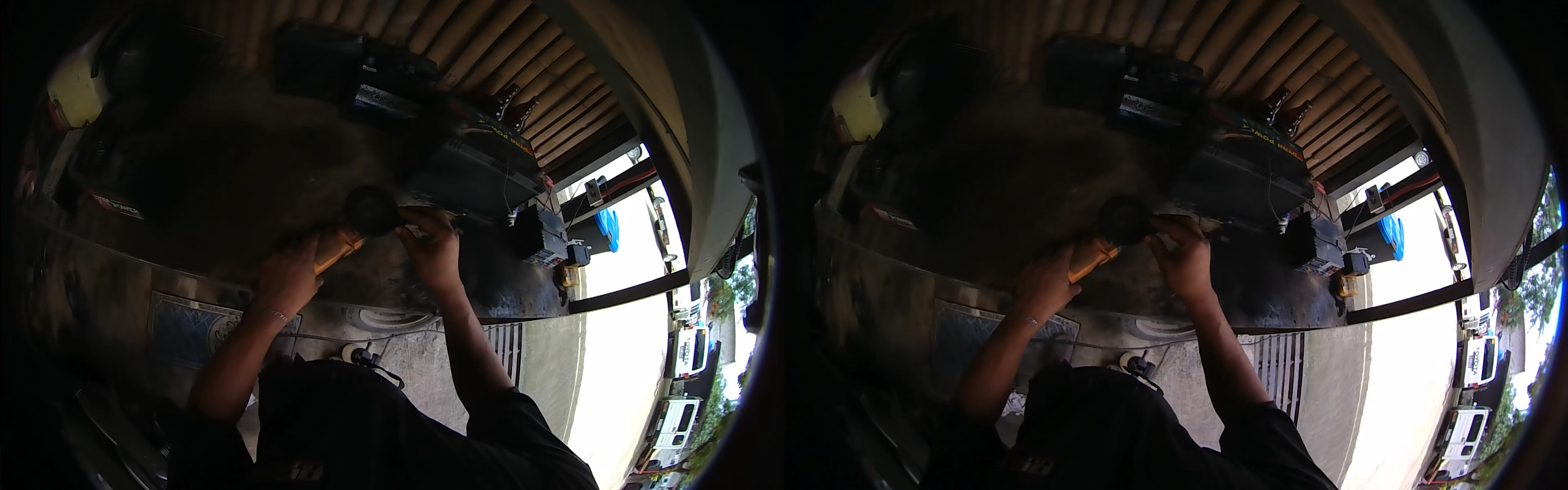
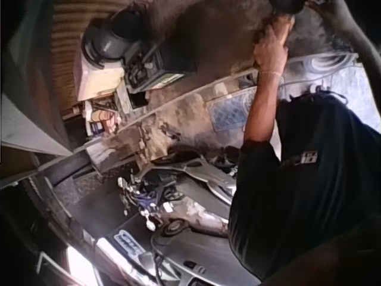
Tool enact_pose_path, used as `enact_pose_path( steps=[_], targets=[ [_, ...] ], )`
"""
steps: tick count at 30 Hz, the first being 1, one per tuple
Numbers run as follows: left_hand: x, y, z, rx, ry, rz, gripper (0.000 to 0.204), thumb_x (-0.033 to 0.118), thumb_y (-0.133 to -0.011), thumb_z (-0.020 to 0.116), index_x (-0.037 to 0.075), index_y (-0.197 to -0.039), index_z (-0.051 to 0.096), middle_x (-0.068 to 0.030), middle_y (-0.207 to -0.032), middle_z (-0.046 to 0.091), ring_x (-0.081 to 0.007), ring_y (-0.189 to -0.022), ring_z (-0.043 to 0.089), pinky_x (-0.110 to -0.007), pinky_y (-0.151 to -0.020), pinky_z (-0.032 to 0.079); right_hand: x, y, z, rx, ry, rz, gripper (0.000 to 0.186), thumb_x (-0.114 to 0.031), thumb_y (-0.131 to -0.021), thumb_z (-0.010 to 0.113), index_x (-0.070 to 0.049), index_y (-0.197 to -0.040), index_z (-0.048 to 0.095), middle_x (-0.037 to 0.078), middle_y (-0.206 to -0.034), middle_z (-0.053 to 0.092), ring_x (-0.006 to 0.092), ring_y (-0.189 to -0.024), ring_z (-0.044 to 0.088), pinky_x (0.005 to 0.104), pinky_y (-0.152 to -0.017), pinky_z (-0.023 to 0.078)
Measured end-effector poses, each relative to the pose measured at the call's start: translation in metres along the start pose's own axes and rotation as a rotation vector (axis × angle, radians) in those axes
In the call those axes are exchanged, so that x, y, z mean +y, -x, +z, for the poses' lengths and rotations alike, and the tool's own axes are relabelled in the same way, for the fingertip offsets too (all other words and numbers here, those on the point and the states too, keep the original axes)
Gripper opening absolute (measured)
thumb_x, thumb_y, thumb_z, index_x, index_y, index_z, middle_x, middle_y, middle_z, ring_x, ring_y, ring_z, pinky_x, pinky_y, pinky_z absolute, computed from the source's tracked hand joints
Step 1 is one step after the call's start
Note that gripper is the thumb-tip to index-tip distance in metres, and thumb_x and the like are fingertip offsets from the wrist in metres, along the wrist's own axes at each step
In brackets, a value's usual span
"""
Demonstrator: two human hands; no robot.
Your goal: The person measures a small metal ring with a digital caliper, then uses an angle grinder to smooth the ring's surface. The person holds the ring with one hand and operates the grinder with the other, rotating the ring to grind different areas.
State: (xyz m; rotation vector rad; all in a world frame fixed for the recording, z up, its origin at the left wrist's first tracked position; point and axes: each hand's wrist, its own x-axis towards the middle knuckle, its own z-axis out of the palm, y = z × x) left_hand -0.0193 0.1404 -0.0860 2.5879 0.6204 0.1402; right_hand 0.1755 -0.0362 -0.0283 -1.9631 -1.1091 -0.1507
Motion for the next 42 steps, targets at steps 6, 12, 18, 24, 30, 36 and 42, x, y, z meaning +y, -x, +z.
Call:
enact_pose_path(
  steps=[6,12,18,24,30,36,42],
  targets=[
    [-0.003,-0.001,0.004,0.023,-0.029,0.023,0.089,0.026,-0.075,0.089,0.005,-0.149,0.044,-0.0162,-0.13,0.067,-0.0338,-0.117,0.065,-0.046,-0.098,0.052,0.0,-0.001,0.009,0.012,0.103,-0.11,0.032,-0.005,-0.078,0.085,-0.008,-0.11,0.079,0.013,-0.109,0.074,0.0281,-0.103,0.072,0.0365,-0.089,0.057],
    [-0.004,-0.002,0.007,0.036,-0.033,0.035,0.09,0.026,-0.075,0.089,0.006,-0.15,0.043,-0.0153,-0.127,0.068,-0.0334,-0.116,0.066,-0.047,-0.097,0.051,0.001,0.0,0.011,0.009,0.123,-0.094,0.031,-0.007,-0.078,0.086,-0.01,-0.108,0.079,0.012,-0.105,0.074,0.0285,-0.099,0.073,0.0375,-0.087,0.058],
    [-0.004,-0.003,0.01,0.029,-0.082,0.011,0.088,0.027,-0.076,0.088,0.006,-0.15,0.043,-0.0148,-0.129,0.067,-0.0324,-0.118,0.065,-0.046,-0.098,0.05,0.002,0.001,0.009,0.015,0.115,-0.091,0.031,-0.009,-0.077,0.086,-0.01,-0.106,0.079,0.012,-0.102,0.073,0.0296,-0.094,0.073,0.0383,-0.083,0.059],
    [-0.004,-0.003,0.009,0.03,-0.063,0.016,0.089,0.027,-0.075,0.088,0.006,-0.15,0.043,-0.0155,-0.128,0.067,-0.0324,-0.118,0.065,-0.046,-0.098,0.051,0.003,0.002,0.01,0.017,0.116,-0.064,0.029,-0.009,-0.076,0.087,-0.009,-0.104,0.079,0.013,-0.1,0.073,0.0296,-0.092,0.073,0.038,-0.082,0.059],
    [-0.003,-0.002,0.007,0.041,-0.057,0.021,0.088,0.026,-0.074,0.089,0.006,-0.148,0.045,-0.0154,-0.125,0.067,-0.0329,-0.117,0.066,-0.046,-0.096,0.051,0.0,0.0,0.006,-0.006,0.106,-0.062,0.028,-0.009,-0.076,0.086,-0.008,-0.103,0.079,0.012,-0.098,0.072,0.0297,-0.09,0.073,0.0385,-0.08,0.058],
    [-0.003,-0.003,0.007,0.033,-0.043,0.018,0.087,0.026,-0.075,0.088,0.006,-0.148,0.045,-0.0161,-0.126,0.067,-0.0333,-0.118,0.065,-0.046,-0.099,0.051,0.0,-0.006,-0.003,-0.077,0.124,-0.092,0.028,-0.01,-0.076,0.084,-0.008,-0.104,0.079,0.012,-0.096,0.072,0.0301,-0.087,0.072,0.0388,-0.078,0.058],
    [0.0,-0.002,0.004,-0.011,-0.038,-0.007,0.087,0.026,-0.076,0.088,0.006,-0.149,0.045,-0.0171,-0.133,0.064,-0.033,-0.12,0.064,-0.046,-0.101,0.05,-0.003,-0.012,-0.01,-0.144,0.17,-0.109,0.026,-0.011,-0.076,0.084,-0.008,-0.102,0.08,0.012,-0.095,0.072,0.0299,-0.085,0.072,0.0384,-0.077,0.057]
  ],
)
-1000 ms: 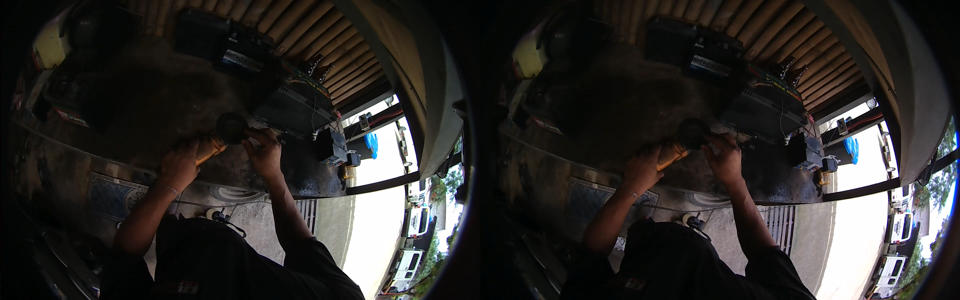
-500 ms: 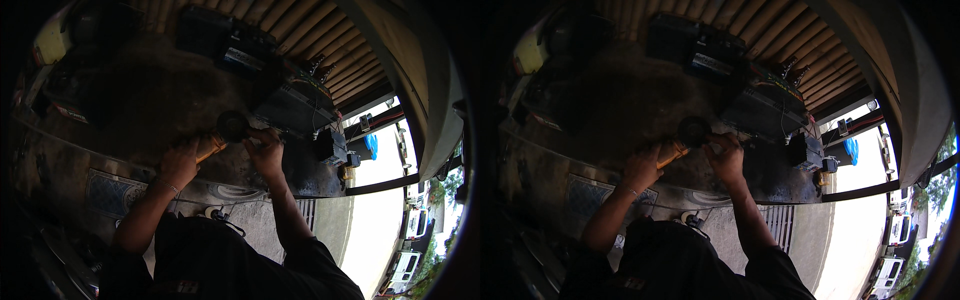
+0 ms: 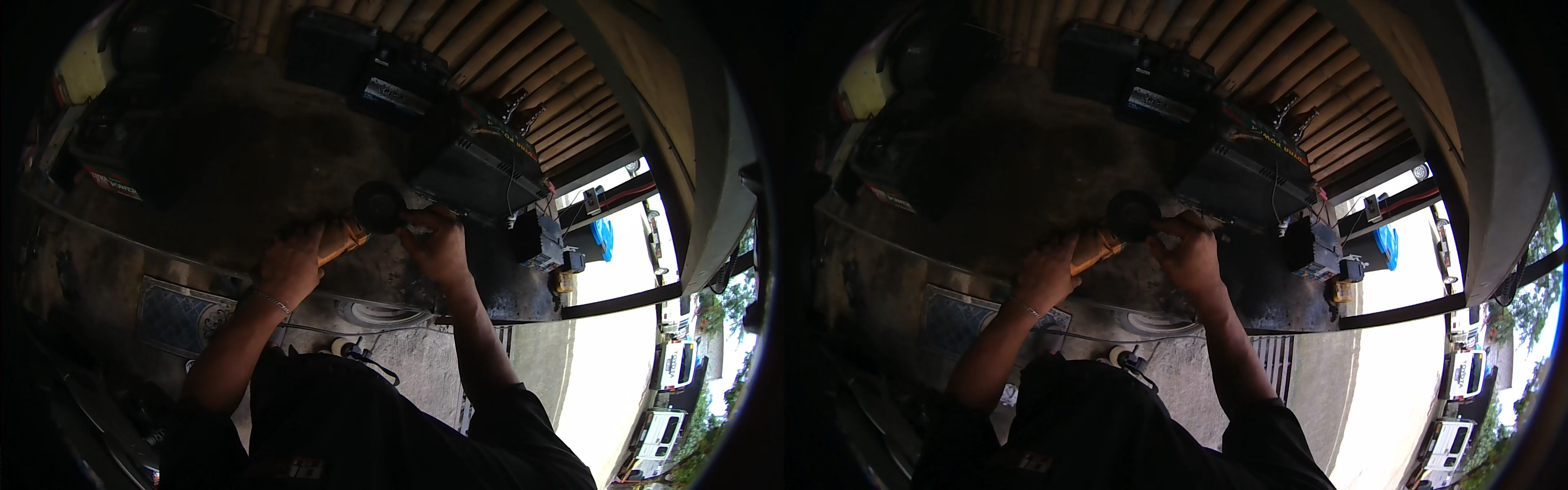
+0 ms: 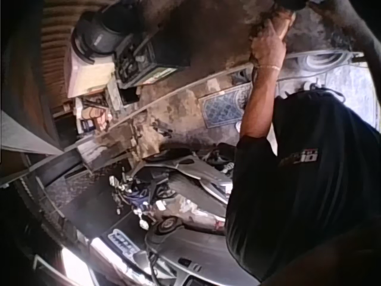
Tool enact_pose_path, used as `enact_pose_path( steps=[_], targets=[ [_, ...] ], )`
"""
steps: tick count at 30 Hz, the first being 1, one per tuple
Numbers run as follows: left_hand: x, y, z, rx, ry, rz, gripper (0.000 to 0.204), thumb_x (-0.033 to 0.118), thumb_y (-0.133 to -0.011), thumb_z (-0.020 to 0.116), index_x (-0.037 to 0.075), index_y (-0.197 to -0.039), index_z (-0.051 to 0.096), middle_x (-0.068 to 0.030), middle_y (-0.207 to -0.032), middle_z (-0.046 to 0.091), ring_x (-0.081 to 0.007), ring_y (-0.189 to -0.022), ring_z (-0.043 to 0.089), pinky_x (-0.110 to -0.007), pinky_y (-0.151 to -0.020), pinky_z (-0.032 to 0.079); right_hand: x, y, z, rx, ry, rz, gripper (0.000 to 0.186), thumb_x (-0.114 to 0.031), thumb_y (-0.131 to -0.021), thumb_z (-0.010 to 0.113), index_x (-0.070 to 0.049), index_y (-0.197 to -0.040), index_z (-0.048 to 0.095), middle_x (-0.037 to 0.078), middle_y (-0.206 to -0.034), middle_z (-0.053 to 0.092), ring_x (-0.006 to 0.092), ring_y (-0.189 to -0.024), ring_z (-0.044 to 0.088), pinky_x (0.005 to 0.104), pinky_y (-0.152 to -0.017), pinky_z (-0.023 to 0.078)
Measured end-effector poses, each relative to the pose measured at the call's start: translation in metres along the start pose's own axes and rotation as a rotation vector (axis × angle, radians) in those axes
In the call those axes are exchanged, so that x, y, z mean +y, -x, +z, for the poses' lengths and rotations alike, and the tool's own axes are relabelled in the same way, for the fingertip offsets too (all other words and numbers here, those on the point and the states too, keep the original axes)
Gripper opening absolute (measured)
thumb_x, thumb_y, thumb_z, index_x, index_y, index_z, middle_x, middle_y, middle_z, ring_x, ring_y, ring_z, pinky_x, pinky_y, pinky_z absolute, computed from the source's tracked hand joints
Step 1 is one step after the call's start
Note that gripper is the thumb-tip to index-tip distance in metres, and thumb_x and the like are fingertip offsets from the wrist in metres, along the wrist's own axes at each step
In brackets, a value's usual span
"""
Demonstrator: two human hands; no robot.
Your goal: The person measures a small metal ring with a digital caliper, then uses an angle grinder to smooth the ring's surface. The person holds the ring with one hand and operates the grinder with the other, rotating the ring to grind different areas.
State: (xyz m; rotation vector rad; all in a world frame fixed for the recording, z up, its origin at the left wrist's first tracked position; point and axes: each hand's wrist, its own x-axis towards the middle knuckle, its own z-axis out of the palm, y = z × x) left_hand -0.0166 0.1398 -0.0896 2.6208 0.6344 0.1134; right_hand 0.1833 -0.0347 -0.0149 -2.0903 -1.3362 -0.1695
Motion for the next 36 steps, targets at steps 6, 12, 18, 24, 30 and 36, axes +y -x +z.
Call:
enact_pose_path(
  steps=[6,12,18,24,30,36],
  targets=[
    [0.001,-0.001,-0.005,-0.024,-0.034,0.013,0.087,0.026,-0.076,0.087,0.005,-0.149,0.044,-0.0171,-0.134,0.063,-0.0327,-0.122,0.063,-0.045,-0.101,0.05,0.001,-0.012,-0.011,-0.089,0.036,-0.057,0.026,-0.01,-0.076,0.083,-0.006,-0.101,0.08,0.013,-0.093,0.073,0.0294,-0.083,0.073,0.0382,-0.075,0.058],
    [0.0,0.001,-0.005,-0.005,-0.037,0.024,0.087,0.026,-0.077,0.087,0.006,-0.149,0.045,-0.0173,-0.135,0.063,-0.0324,-0.122,0.063,-0.045,-0.101,0.05,-0.002,-0.021,-0.018,-0.17,0.055,-0.047,0.026,-0.01,-0.075,0.082,-0.008,-0.101,0.08,0.014,-0.093,0.073,0.0321,-0.085,0.072,0.0404,-0.077,0.058],
    [0.0,-0.003,-0.005,-0.044,-0.046,0.019,0.086,0.026,-0.077,0.087,0.006,-0.149,0.044,-0.0173,-0.135,0.062,-0.0329,-0.123,0.063,-0.045,-0.103,0.05,-0.001,-0.029,-0.028,-0.266,0.124,-0.082,0.026,-0.007,-0.074,0.081,-0.008,-0.1,0.081,0.013,-0.096,0.073,0.0307,-0.086,0.073,0.0382,-0.076,0.057],
    [-0.001,-0.001,-0.006,0.008,-0.049,0.055,0.089,0.026,-0.076,0.088,0.006,-0.15,0.043,-0.0177,-0.135,0.061,-0.0336,-0.124,0.061,-0.045,-0.104,0.049,0.005,-0.02,-0.042,-0.189,-0.159,0.071,0.027,-0.004,-0.085,0.077,-0.005,-0.112,0.075,0.01,-0.106,0.074,0.0218,-0.095,0.073,0.0328,-0.082,0.057],
    [-0.002,-0.004,-0.005,-0.004,0.012,0.068,0.091,0.025,-0.075,0.089,0.005,-0.151,0.043,-0.0191,-0.138,0.06,-0.034,-0.129,0.059,-0.046,-0.107,0.047,0.018,0.011,-0.03,-0.028,-0.864,0.313,0.029,-0.007,-0.099,0.067,-0.003,-0.128,0.064,0.005,-0.117,0.07,0.0137,-0.104,0.067,0.0292,-0.09,0.054],
    [-0.001,-0.002,0.0,0.075,-0.034,0.075,0.083,0.025,-0.075,0.089,0.003,-0.145,0.048,-0.0178,-0.13,0.064,-0.0323,-0.122,0.063,-0.044,-0.102,0.049,0.007,0.032,-0.016,0.064,-1.22,0.507,0.028,-0.006,-0.1,0.063,-0.005,-0.128,0.064,0.007,-0.118,0.069,0.0161,-0.111,0.066,0.0325,-0.095,0.054]
  ],
)
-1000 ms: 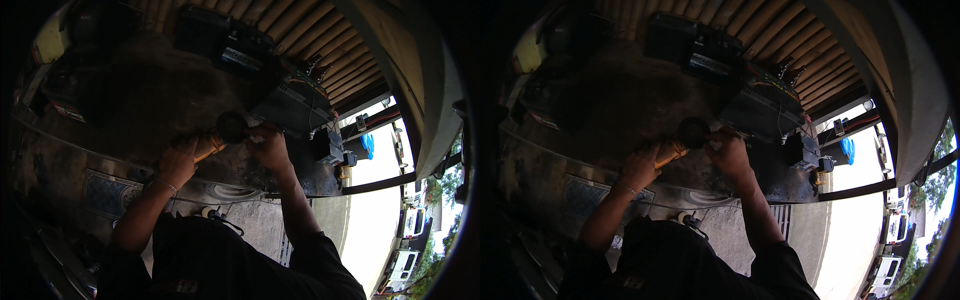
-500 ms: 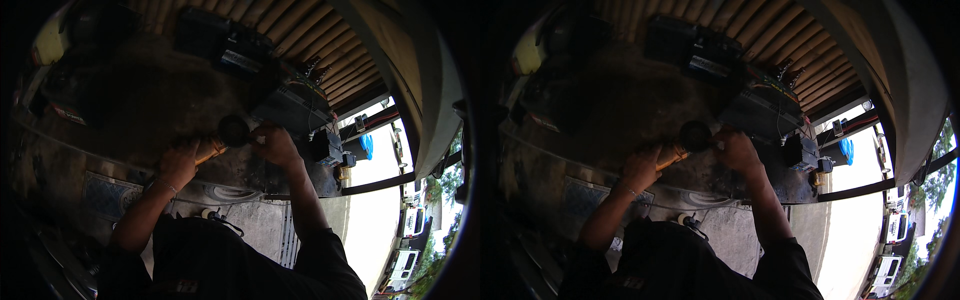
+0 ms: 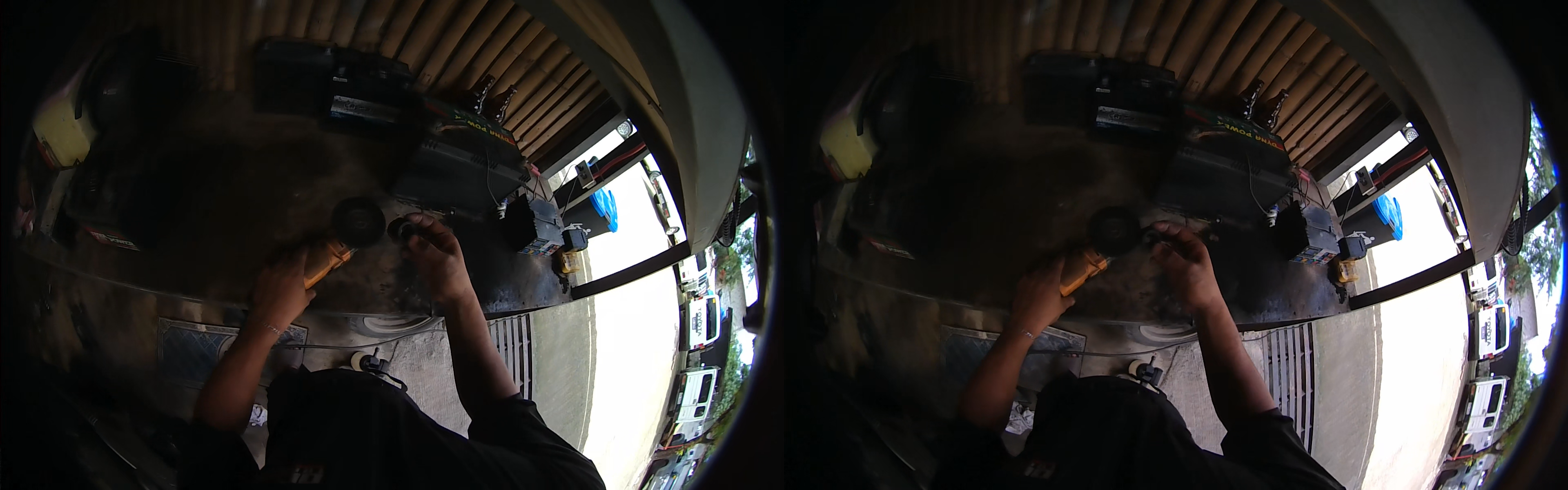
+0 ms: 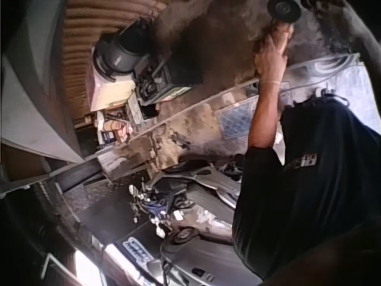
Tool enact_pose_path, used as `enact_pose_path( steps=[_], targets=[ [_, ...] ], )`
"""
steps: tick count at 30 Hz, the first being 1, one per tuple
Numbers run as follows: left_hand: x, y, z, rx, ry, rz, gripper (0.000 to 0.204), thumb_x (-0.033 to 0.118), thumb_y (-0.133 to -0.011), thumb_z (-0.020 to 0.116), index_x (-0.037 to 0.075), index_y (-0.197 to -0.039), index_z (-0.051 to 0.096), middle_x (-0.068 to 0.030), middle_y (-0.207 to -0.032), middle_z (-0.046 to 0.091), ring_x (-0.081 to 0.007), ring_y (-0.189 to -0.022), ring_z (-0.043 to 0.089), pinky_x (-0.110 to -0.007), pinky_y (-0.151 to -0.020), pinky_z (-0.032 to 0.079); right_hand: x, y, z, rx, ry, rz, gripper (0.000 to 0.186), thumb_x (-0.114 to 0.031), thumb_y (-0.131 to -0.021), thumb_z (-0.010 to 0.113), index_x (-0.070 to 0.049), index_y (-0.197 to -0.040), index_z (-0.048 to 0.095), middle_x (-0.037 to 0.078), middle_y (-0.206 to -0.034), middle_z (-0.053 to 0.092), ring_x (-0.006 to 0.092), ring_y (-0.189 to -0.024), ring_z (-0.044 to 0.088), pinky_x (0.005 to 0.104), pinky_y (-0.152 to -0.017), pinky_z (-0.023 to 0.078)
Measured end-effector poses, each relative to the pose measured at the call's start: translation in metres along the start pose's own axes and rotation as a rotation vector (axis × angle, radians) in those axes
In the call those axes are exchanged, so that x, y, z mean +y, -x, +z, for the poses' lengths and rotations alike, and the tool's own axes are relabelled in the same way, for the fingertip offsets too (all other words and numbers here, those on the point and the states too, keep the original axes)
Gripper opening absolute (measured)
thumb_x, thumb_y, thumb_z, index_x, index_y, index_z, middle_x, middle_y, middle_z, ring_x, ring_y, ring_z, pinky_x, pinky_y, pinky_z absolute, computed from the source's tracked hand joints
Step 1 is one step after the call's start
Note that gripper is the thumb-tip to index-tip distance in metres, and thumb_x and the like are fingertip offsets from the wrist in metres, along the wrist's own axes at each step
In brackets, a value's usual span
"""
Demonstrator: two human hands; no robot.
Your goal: The person measures a small metal ring with a digital caliper, then uses an angle grinder to smooth the ring's surface. The person holds the ring with one hand and operates the grinder with the other, rotating the ring to grind different areas.
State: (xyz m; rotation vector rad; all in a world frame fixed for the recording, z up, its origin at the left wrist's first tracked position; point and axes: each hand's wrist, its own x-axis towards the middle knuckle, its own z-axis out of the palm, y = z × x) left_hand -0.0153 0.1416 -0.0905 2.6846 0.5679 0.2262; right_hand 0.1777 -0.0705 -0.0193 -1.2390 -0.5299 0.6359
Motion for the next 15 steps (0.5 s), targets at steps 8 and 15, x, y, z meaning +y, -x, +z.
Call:
enact_pose_path(
  steps=[8,15],
  targets=[
    [0.0,0.002,0.004,0.021,-0.008,-0.011,0.086,0.027,-0.075,0.089,0.004,-0.146,0.047,-0.02,-0.129,0.064,-0.0338,-0.118,0.065,-0.045,-0.101,0.05,0.016,-0.009,0.002,0.018,0.161,-0.165,0.033,0.004,-0.094,0.07,-0.004,-0.125,0.067,0.008,-0.123,0.07,0.0156,-0.114,0.066,0.0293,-0.094,0.053],
    [0.003,0.002,-0.007,-0.108,0.088,-0.123,0.09,0.027,-0.075,0.089,0.004,-0.149,0.044,-0.0185,-0.135,0.064,-0.0349,-0.124,0.062,-0.046,-0.106,0.048,0.025,-0.022,0.009,0.109,0.919,-0.474,0.03,-0.002,-0.085,0.081,-0.006,-0.114,0.077,0.011,-0.121,0.073,0.0219,-0.111,0.07,0.0329,-0.092,0.056]
  ],
)
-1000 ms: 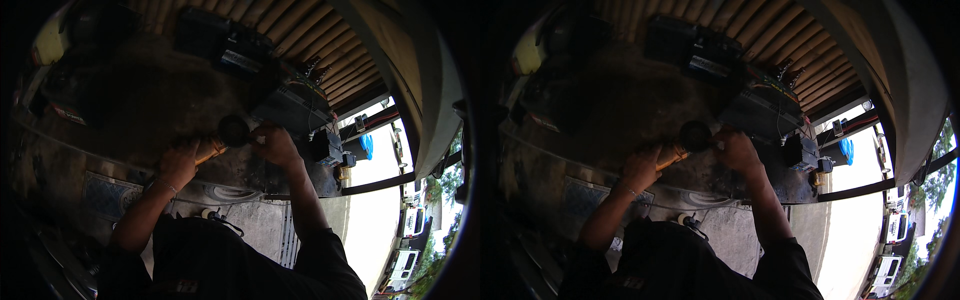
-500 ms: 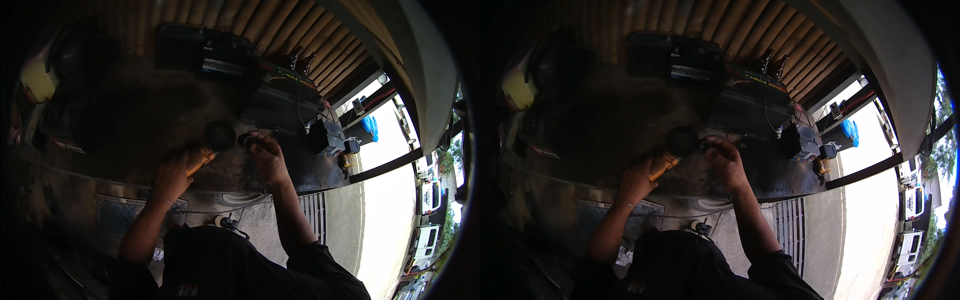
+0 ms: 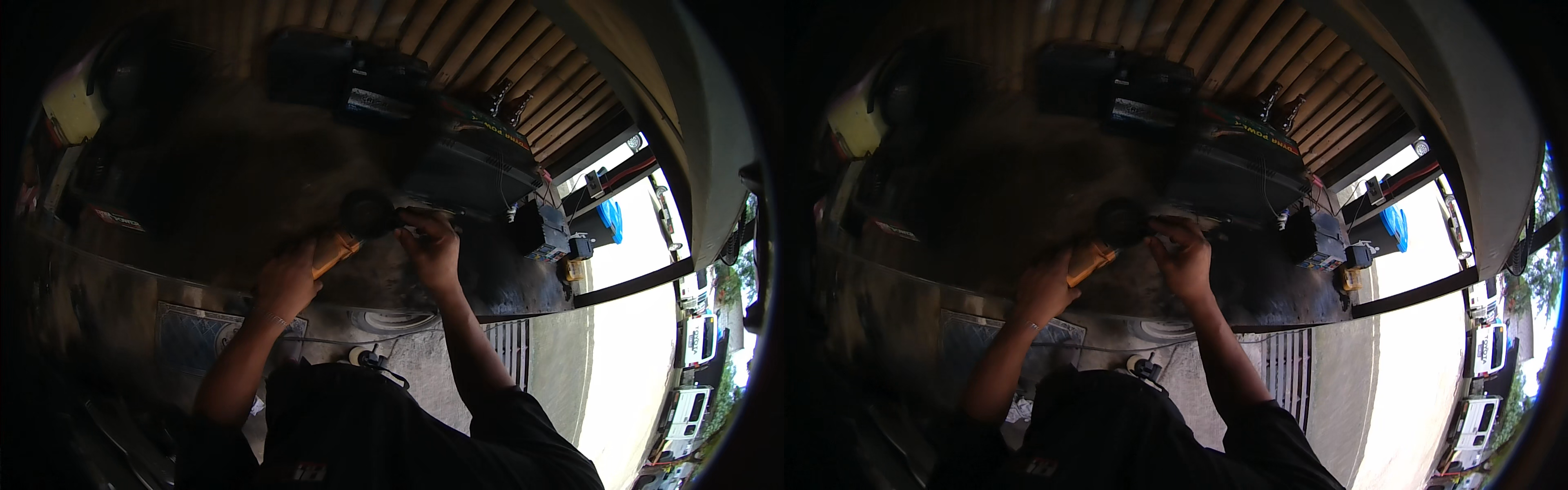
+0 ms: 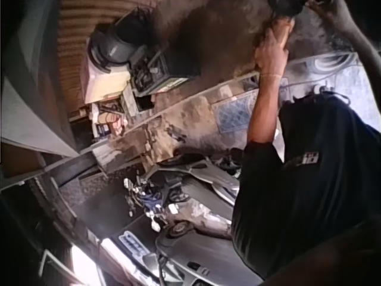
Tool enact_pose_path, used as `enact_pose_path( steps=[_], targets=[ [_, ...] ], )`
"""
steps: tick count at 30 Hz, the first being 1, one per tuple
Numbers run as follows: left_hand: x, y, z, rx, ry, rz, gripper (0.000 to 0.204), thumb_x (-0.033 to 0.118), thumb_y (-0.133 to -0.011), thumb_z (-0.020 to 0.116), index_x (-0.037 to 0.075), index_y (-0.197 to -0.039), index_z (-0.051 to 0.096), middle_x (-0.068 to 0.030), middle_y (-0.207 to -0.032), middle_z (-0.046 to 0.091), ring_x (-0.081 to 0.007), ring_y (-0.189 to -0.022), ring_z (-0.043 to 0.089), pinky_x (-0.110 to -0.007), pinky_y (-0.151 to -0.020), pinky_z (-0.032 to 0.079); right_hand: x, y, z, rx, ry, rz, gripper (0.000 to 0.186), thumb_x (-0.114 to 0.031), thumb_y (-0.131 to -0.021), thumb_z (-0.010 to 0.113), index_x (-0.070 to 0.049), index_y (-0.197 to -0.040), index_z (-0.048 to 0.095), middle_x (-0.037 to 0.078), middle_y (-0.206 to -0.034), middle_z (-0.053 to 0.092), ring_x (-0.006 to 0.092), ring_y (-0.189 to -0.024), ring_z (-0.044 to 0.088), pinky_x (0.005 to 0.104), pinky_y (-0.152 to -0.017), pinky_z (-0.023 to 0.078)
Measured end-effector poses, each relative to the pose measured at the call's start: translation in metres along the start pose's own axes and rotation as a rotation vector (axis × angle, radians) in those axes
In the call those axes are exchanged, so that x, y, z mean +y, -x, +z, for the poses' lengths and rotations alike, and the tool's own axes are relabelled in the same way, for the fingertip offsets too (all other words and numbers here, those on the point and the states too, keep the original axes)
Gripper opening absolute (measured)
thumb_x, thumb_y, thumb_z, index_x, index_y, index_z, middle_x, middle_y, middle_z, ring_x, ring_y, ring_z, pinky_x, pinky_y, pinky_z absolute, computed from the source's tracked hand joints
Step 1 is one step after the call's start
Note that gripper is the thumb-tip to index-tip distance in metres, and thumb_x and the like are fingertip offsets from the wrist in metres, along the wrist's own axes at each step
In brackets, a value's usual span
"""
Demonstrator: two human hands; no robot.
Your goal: The person measures a small metal ring with a digital caliper, then uses an angle grinder to smooth the ring's surface. The person holds the ring with one hand and operates the grinder with the other, rotating the ring to grind different areas.
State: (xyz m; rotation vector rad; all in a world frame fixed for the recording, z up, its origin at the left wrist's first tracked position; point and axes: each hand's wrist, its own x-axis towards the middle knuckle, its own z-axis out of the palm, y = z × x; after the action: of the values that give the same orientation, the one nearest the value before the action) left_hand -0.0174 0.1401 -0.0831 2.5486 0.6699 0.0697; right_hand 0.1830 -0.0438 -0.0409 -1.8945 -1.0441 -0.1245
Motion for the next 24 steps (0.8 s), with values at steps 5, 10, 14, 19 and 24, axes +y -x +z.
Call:
enact_pose_path(
  steps=[5,10,14,19,24],
  targets=[
    [0.0,-0.001,-0.001,-0.007,-0.033,0.037,0.09,0.027,-0.075,0.089,0.005,-0.15,0.044,-0.0178,-0.132,0.066,-0.0342,-0.12,0.064,-0.046,-0.102,0.049,-0.008,-0.004,0.008,-0.003,0.138,-0.145,0.034,-0.004,-0.079,0.083,-0.009,-0.112,0.078,0.013,-0.122,0.071,0.0285,-0.111,0.07,0.0378,-0.093,0.057],
    [-0.006,-0.003,0.006,0.023,-0.062,0.067,0.092,0.029,-0.076,0.089,0.006,-0.152,0.042,-0.0159,-0.131,0.066,-0.033,-0.118,0.065,-0.046,-0.099,0.05,-0.011,-0.009,0.007,-0.053,0.226,-0.22,0.034,-0.004,-0.078,0.082,-0.01,-0.111,0.079,0.012,-0.118,0.071,0.0306,-0.109,0.07,0.0392,-0.093,0.057],
    [-0.008,-0.004,0.011,0.039,-0.07,0.075,0.093,0.029,-0.076,0.088,0.006,-0.152,0.041,-0.0153,-0.131,0.066,-0.0329,-0.119,0.064,-0.047,-0.099,0.05,-0.012,-0.012,0.005,-0.09,0.254,-0.211,0.032,-0.006,-0.079,0.081,-0.011,-0.111,0.078,0.012,-0.113,0.07,0.0314,-0.106,0.07,0.0401,-0.092,0.057],
    [-0.007,-0.004,0.012,0.053,-0.092,0.08,0.092,0.029,-0.077,0.088,0.007,-0.153,0.04,-0.0155,-0.131,0.066,-0.0333,-0.12,0.064,-0.047,-0.1,0.049,-0.019,-0.011,0.004,-0.094,0.234,-0.163,0.031,-0.006,-0.078,0.081,-0.01,-0.109,0.079,0.012,-0.111,0.071,0.0303,-0.105,0.07,0.0397,-0.091,0.057],
    [-0.008,-0.005,0.011,0.018,-0.071,0.067,0.092,0.028,-0.076,0.088,0.008,-0.152,0.041,-0.0159,-0.132,0.065,-0.034,-0.119,0.064,-0.048,-0.102,0.048,-0.025,-0.016,-0.001,-0.149,0.268,-0.156,0.031,-0.006,-0.077,0.082,-0.01,-0.108,0.078,0.012,-0.108,0.072,0.0308,-0.102,0.071,0.0395,-0.089,0.058]
  ],
)
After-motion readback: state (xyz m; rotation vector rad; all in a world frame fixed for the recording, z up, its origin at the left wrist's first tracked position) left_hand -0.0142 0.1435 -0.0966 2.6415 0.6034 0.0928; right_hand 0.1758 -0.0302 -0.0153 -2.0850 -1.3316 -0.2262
